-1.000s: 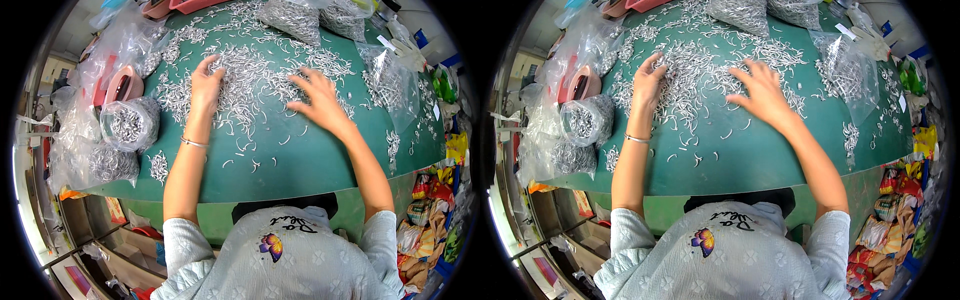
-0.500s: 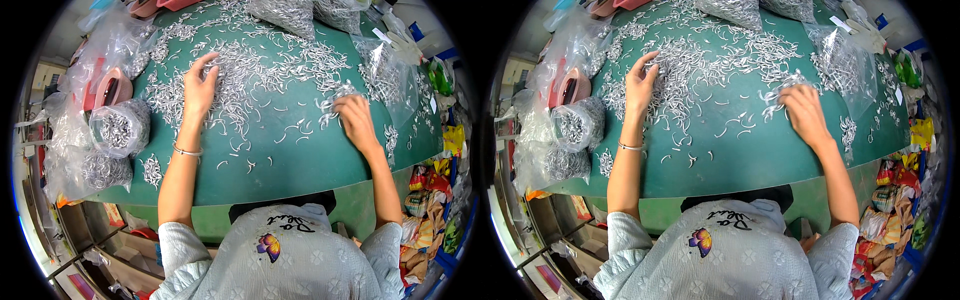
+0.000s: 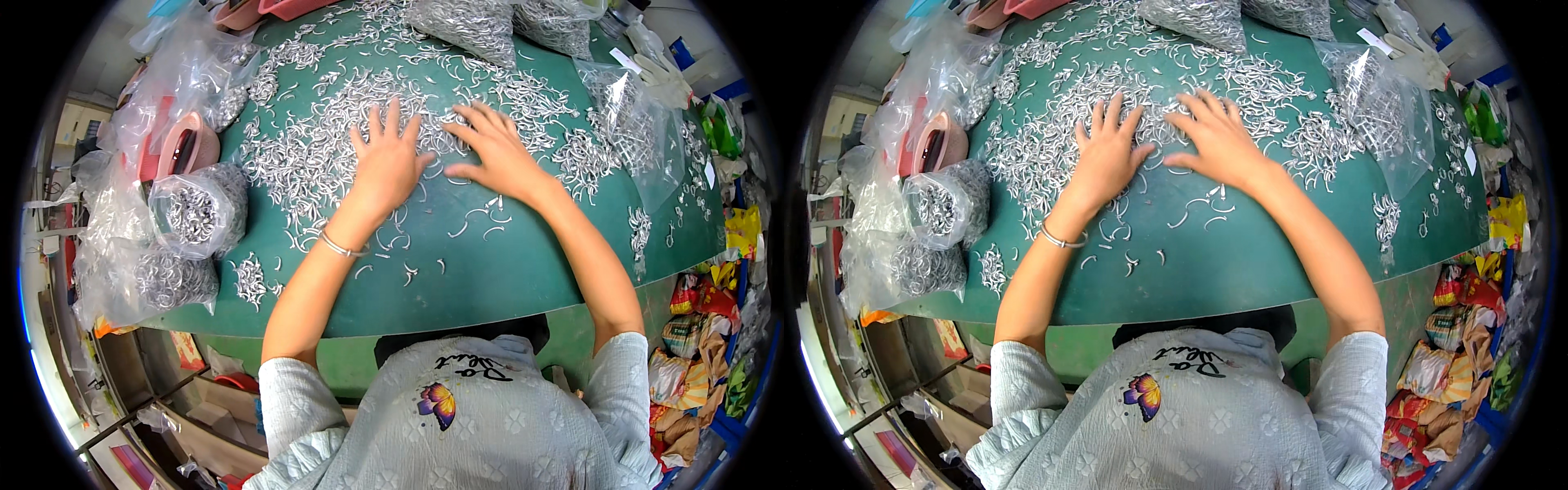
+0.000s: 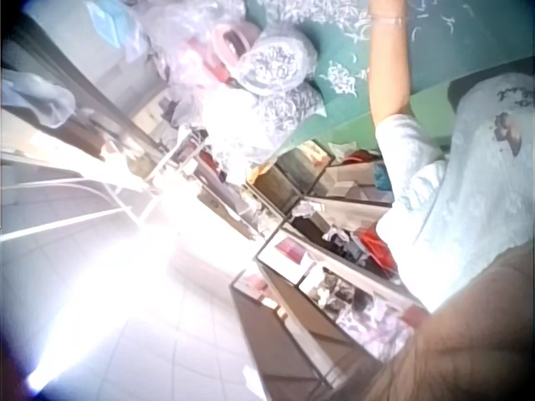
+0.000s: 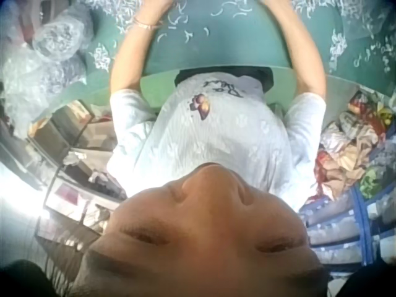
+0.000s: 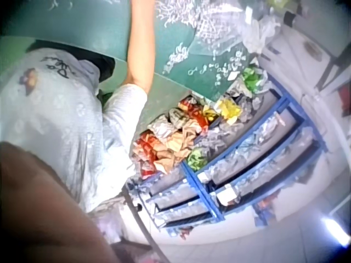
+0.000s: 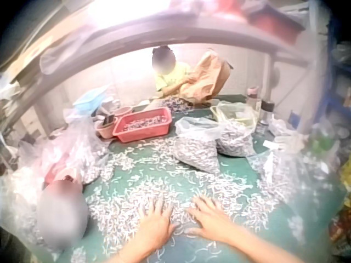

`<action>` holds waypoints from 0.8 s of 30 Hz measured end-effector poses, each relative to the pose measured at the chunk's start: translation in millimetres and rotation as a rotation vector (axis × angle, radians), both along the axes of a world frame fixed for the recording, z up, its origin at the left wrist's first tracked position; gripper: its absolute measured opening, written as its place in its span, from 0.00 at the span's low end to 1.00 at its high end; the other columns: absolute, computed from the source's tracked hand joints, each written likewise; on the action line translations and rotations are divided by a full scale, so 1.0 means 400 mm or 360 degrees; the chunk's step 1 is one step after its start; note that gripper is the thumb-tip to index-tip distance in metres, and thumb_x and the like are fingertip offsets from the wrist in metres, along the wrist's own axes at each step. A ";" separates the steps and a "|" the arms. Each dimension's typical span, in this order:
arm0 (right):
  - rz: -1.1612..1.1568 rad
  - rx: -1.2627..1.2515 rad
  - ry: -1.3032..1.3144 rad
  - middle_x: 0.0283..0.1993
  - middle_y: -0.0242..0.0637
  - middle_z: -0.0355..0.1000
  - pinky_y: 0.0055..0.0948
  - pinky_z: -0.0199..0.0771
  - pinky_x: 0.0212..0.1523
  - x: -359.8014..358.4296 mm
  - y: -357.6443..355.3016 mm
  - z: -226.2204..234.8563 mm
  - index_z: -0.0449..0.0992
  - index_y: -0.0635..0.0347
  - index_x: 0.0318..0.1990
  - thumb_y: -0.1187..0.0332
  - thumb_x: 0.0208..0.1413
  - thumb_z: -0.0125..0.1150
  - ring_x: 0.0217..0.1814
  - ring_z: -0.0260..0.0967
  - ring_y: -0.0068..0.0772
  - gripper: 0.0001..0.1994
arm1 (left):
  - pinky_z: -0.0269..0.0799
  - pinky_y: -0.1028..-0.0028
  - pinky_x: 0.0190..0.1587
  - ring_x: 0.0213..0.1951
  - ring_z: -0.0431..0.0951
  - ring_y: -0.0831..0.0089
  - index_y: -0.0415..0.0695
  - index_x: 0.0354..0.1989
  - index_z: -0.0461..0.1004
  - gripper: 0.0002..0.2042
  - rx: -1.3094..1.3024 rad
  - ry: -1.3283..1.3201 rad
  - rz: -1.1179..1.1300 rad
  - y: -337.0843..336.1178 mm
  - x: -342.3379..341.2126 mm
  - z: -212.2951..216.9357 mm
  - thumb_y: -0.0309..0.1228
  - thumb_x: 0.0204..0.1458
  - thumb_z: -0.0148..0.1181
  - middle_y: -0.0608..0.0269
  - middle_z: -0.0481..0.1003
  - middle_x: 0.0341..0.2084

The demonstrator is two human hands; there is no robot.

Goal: The person sorts small silver curved components from a large pile on a green table, picking them up by hand and placing them into different bags and containers.

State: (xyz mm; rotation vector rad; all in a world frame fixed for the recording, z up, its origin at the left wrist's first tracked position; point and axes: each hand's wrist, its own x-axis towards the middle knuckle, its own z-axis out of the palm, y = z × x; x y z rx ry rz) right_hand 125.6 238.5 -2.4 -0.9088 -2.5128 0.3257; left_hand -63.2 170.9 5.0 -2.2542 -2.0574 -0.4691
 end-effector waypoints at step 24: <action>-0.0020 0.0084 -0.0208 0.60 0.41 0.65 0.47 0.56 0.63 0.249 -0.163 0.046 0.74 0.58 0.43 0.74 0.48 0.63 0.67 0.57 0.49 0.13 | 0.48 0.44 0.66 0.66 0.54 0.44 0.44 0.62 0.64 0.28 -0.0342 -0.0367 -0.0869 -0.311 0.146 0.028 0.23 0.49 0.58 0.47 0.56 0.65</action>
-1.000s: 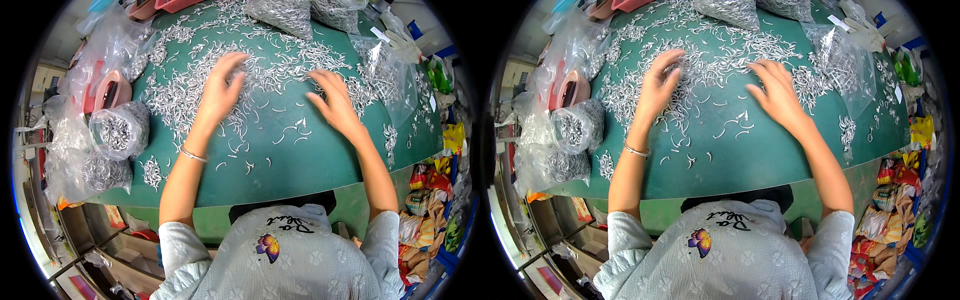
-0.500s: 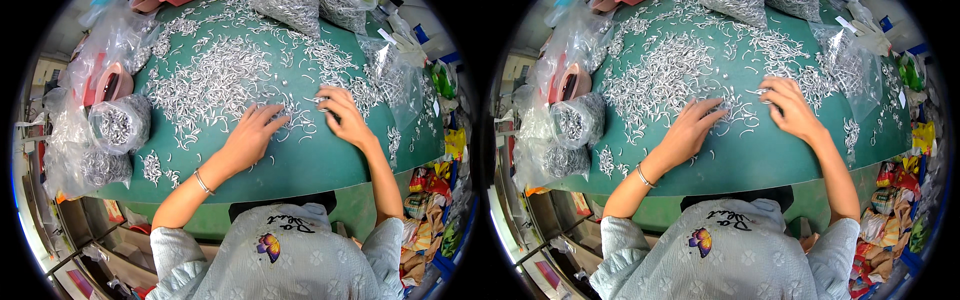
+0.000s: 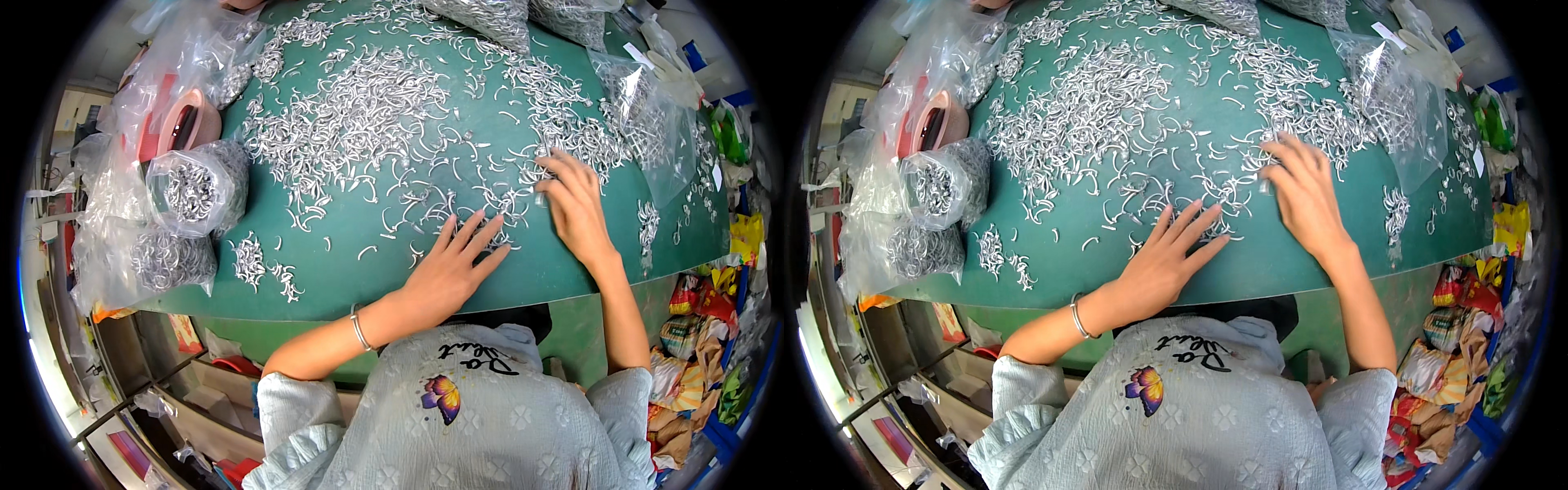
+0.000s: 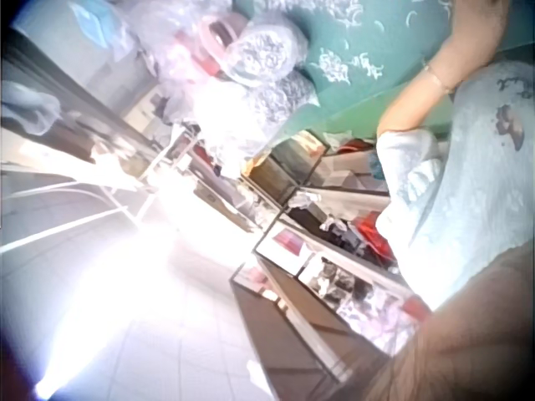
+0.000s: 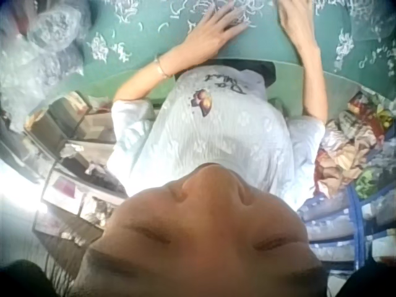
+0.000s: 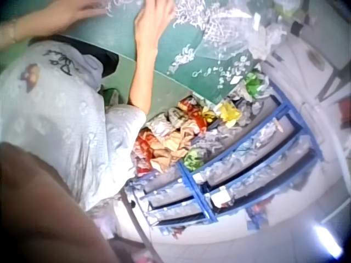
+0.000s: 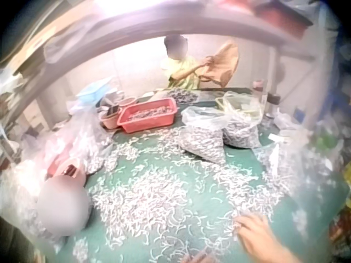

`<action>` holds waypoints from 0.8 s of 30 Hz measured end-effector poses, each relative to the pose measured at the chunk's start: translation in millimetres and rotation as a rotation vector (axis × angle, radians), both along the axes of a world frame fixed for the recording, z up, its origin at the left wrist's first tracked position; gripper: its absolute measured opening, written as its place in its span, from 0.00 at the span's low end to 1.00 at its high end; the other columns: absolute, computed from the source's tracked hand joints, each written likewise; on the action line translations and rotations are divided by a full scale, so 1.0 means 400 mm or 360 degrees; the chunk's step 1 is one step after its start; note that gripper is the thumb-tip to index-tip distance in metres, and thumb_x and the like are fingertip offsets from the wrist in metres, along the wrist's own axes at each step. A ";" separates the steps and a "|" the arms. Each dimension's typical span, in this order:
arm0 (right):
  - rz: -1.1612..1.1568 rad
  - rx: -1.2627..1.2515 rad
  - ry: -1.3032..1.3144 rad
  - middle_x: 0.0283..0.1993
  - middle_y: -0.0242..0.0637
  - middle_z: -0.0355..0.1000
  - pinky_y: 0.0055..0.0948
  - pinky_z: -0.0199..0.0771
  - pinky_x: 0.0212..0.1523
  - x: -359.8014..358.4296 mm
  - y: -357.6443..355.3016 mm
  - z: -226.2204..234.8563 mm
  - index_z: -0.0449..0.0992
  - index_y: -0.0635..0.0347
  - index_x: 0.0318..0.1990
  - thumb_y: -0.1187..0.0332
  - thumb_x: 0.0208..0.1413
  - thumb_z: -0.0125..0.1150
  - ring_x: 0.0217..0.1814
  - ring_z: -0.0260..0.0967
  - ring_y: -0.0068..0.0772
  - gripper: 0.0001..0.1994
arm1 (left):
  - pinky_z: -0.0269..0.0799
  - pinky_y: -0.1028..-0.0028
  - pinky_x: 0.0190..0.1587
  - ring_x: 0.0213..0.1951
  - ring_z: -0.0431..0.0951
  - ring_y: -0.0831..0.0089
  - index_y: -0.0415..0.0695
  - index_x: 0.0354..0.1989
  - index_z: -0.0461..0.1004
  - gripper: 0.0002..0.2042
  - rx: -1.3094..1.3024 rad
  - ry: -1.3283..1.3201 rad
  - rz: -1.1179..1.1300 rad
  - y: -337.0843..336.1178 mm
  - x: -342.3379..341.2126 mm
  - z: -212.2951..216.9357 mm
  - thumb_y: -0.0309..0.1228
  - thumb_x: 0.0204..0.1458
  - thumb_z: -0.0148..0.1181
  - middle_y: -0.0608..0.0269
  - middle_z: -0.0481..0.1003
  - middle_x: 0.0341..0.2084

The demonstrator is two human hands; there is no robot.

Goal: The person sorts small silver curved components from a large pile on a green table, picking them up by hand and placing them into different bags and containers.

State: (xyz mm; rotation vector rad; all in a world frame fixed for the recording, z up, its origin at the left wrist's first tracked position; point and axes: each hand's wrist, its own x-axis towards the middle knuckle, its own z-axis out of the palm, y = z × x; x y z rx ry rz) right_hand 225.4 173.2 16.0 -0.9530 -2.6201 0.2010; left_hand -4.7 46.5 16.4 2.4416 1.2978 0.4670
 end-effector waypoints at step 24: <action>-0.0075 -0.0271 0.0236 0.61 0.40 0.63 0.47 0.51 0.65 -0.135 -0.112 0.053 0.73 0.56 0.51 0.73 0.46 0.65 0.69 0.54 0.49 0.21 | 0.60 0.57 0.63 0.63 0.62 0.47 0.40 0.54 0.71 0.26 -0.0170 -0.0844 0.0647 -0.083 -0.014 0.012 0.11 0.43 0.52 0.45 0.63 0.60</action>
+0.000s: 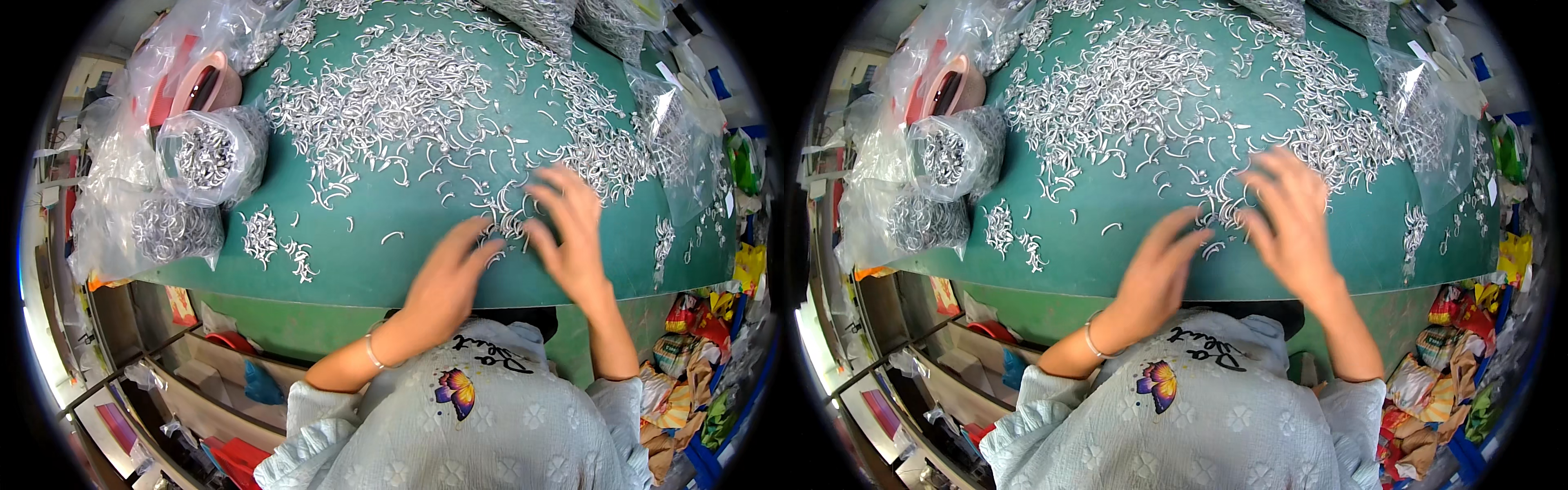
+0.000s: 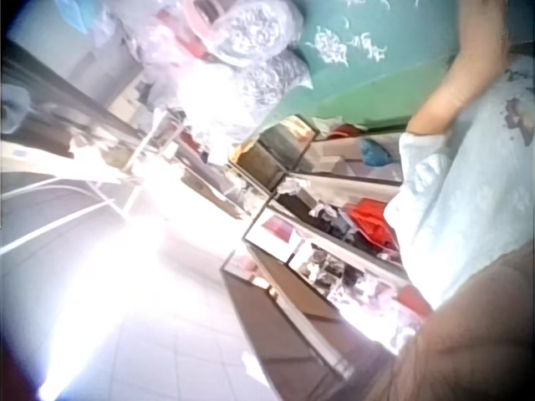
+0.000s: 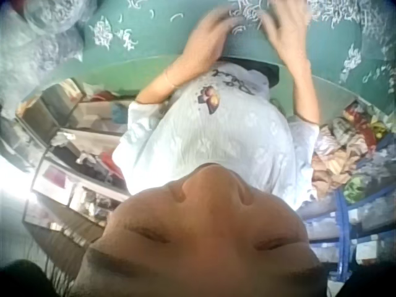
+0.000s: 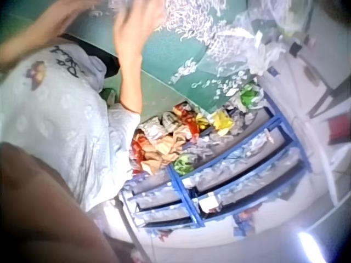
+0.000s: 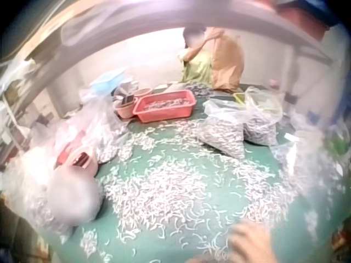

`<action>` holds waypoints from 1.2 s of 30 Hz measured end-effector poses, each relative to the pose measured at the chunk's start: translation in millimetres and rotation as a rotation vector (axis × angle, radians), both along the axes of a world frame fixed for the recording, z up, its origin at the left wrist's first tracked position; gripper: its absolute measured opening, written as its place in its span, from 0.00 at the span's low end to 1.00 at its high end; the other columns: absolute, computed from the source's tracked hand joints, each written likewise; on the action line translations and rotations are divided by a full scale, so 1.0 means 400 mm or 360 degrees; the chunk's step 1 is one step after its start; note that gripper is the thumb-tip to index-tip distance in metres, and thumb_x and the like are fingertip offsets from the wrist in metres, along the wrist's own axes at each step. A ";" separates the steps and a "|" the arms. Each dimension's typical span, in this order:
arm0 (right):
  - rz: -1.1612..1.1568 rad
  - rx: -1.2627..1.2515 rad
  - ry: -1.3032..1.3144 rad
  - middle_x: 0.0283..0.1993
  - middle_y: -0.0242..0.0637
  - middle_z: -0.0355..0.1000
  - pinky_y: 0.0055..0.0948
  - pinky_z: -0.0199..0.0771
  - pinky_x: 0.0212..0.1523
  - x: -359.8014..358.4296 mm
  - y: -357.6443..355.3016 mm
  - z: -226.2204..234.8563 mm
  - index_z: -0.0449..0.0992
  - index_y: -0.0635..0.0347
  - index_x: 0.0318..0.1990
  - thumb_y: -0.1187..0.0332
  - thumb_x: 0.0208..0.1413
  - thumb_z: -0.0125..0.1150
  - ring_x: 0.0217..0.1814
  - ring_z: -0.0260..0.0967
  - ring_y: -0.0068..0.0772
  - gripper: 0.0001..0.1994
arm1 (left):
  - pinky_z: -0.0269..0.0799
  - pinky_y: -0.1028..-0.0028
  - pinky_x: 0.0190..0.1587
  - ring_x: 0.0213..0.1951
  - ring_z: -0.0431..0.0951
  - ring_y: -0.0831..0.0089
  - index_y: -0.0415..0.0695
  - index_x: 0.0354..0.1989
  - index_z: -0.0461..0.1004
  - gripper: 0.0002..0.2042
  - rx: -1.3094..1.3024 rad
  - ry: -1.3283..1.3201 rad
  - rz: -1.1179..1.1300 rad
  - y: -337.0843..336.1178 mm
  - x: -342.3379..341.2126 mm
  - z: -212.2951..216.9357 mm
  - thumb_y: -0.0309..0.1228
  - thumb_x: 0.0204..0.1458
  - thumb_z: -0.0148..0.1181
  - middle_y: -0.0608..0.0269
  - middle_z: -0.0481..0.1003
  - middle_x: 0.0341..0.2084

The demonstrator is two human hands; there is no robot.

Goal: The person sorts small silver curved components from a large pile on a green table, picking them up by hand and placing them into different bags and containers.

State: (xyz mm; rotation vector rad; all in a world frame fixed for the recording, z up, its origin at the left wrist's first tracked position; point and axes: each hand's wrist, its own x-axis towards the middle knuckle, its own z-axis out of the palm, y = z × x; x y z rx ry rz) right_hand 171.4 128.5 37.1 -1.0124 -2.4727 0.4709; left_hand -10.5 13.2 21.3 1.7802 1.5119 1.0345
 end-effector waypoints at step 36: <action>0.0049 0.0056 -0.0019 0.36 0.36 0.70 0.36 0.58 0.41 -0.167 0.082 -0.061 0.74 0.59 0.32 0.74 0.46 0.66 0.42 0.64 0.39 0.07 | 0.69 0.65 0.39 0.37 0.71 0.57 0.35 0.39 0.75 0.11 0.0125 0.0210 0.0389 -0.058 -0.085 -0.047 0.14 0.45 0.59 0.55 0.71 0.37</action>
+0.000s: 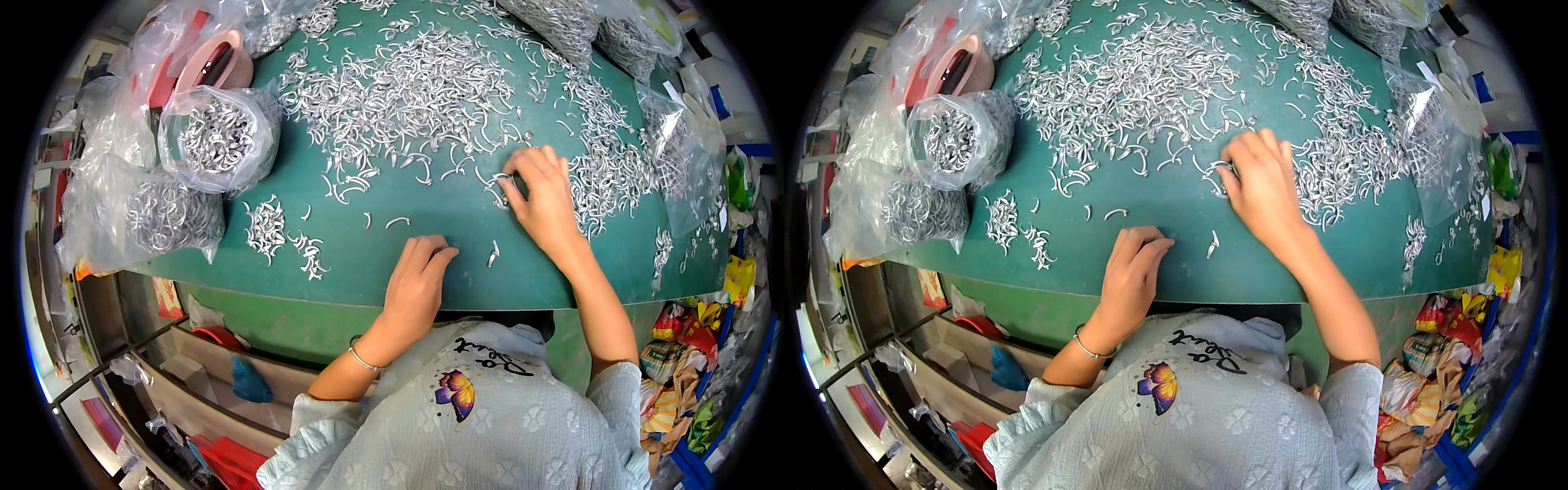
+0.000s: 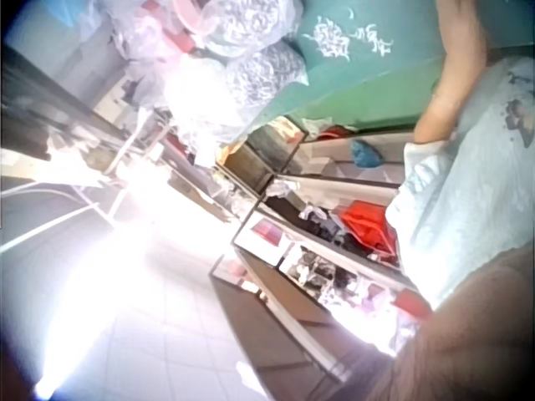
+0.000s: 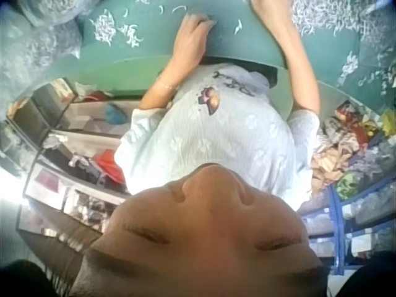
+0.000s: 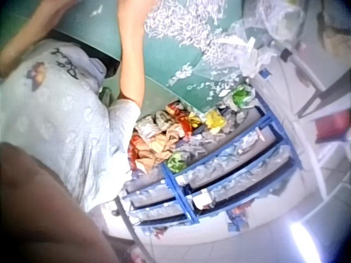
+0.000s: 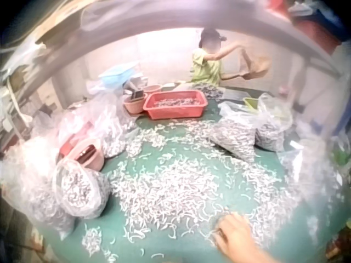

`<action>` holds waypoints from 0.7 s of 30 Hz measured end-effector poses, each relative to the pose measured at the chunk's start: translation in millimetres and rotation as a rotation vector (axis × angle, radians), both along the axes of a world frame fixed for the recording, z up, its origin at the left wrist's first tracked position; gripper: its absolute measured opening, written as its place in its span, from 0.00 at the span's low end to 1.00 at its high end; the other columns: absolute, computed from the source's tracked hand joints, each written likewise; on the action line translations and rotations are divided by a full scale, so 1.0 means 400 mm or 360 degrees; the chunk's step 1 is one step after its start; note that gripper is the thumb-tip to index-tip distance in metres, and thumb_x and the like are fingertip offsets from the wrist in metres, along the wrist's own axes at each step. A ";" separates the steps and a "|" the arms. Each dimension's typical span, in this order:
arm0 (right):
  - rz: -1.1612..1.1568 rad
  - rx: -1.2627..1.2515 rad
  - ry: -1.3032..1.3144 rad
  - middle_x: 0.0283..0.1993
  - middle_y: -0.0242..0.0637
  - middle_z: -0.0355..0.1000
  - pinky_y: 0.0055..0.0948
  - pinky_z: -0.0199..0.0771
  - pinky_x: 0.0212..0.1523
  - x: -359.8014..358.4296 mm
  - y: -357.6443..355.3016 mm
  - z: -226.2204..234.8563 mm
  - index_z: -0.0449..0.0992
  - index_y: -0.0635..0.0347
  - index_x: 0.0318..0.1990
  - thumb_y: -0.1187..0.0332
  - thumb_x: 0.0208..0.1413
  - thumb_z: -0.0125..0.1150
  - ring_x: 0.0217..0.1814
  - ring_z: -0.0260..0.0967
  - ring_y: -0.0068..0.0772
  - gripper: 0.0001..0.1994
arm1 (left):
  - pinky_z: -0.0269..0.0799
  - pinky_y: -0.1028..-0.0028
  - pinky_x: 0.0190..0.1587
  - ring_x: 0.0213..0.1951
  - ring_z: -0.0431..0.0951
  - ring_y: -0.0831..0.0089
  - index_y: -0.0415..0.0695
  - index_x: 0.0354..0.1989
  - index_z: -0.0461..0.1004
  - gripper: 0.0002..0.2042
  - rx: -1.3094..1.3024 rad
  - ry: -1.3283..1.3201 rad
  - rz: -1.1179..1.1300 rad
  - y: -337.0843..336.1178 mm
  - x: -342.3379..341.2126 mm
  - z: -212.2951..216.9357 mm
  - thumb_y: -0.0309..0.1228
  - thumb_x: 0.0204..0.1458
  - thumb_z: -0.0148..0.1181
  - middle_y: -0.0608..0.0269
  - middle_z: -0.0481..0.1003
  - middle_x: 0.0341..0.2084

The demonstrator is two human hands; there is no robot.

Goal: The person sorts small silver curved components from a large pile on a green table, picking them up by hand and placing them into different bags and containers.

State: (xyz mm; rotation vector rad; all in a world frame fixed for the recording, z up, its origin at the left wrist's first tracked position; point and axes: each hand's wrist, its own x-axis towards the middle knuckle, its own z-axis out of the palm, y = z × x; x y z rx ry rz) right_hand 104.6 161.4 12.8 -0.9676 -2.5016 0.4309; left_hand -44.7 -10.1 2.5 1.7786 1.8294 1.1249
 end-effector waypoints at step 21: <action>0.0079 0.0306 -0.0050 0.42 0.37 0.71 0.36 0.63 0.48 -0.029 0.089 -0.005 0.75 0.61 0.35 0.75 0.49 0.62 0.43 0.65 0.43 0.05 | 0.69 0.65 0.42 0.39 0.71 0.58 0.36 0.40 0.75 0.11 -0.0047 0.0030 0.0084 0.005 0.030 -0.003 0.17 0.46 0.61 0.54 0.71 0.39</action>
